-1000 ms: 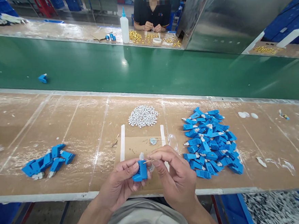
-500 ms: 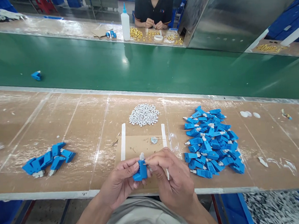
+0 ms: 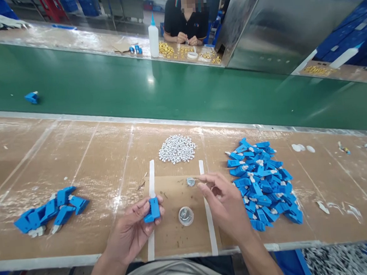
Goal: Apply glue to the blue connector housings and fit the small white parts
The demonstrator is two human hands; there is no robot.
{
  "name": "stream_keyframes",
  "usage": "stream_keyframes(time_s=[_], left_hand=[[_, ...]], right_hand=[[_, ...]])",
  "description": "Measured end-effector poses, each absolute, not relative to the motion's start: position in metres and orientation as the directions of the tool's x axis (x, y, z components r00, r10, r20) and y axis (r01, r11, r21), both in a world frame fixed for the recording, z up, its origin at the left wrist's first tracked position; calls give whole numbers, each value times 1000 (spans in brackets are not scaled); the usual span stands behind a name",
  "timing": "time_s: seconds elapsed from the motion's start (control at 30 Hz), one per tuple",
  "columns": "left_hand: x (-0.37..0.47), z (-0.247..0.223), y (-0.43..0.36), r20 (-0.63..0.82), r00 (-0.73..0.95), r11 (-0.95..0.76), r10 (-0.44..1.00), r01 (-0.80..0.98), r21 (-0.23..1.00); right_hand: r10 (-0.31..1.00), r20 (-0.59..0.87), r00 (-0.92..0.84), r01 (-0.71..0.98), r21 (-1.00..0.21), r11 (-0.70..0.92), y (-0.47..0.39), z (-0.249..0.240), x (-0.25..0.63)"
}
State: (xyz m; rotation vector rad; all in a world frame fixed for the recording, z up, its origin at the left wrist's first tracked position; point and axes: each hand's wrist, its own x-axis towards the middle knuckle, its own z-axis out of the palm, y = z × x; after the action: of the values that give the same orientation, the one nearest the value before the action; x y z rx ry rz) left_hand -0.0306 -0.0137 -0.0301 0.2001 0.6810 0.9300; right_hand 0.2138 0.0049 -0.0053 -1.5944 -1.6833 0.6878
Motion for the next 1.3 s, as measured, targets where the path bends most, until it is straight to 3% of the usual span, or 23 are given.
stream_keyframes(time_s=[0.17,0.37,0.53,0.67,0.87,0.93,1.0,1.07,1.3], left_hand=[[-32,-37,-12,-443,412,592,796,-680,432],[-32,-39,-15,-447,418,596,791,-694,404],[-31,-40,-15,-451,441,618,776,-677,401],[-33,-40,-12,-466,417,608,781,-677,415],[-23,-20,-8,-394,460,604,796,-648,464],[-13,-10,-6,-358,472,592,806,-636,495],[-3,-2,-3,-319,479,573,818,-628,527],[5,5,-1,-284,487,555,826,-613,562],[18,17,-5,-274,492,539,826,-549,639]], right_hand=[[997,60,-50,844,-530,75,71,-15,210],[999,35,-34,912,-408,45,96,-30,195],[1000,-20,-8,916,-401,-1,101,-26,188],[996,-82,19,863,-503,-58,108,-20,188],[948,-276,-159,568,-811,-141,74,13,197],[910,-342,-236,265,-923,-278,52,26,195],[870,-389,-302,-66,-902,-426,32,36,191],[865,-390,-316,-261,-841,-474,17,41,187],[879,-378,-292,-415,-778,-472,-1,36,191]])
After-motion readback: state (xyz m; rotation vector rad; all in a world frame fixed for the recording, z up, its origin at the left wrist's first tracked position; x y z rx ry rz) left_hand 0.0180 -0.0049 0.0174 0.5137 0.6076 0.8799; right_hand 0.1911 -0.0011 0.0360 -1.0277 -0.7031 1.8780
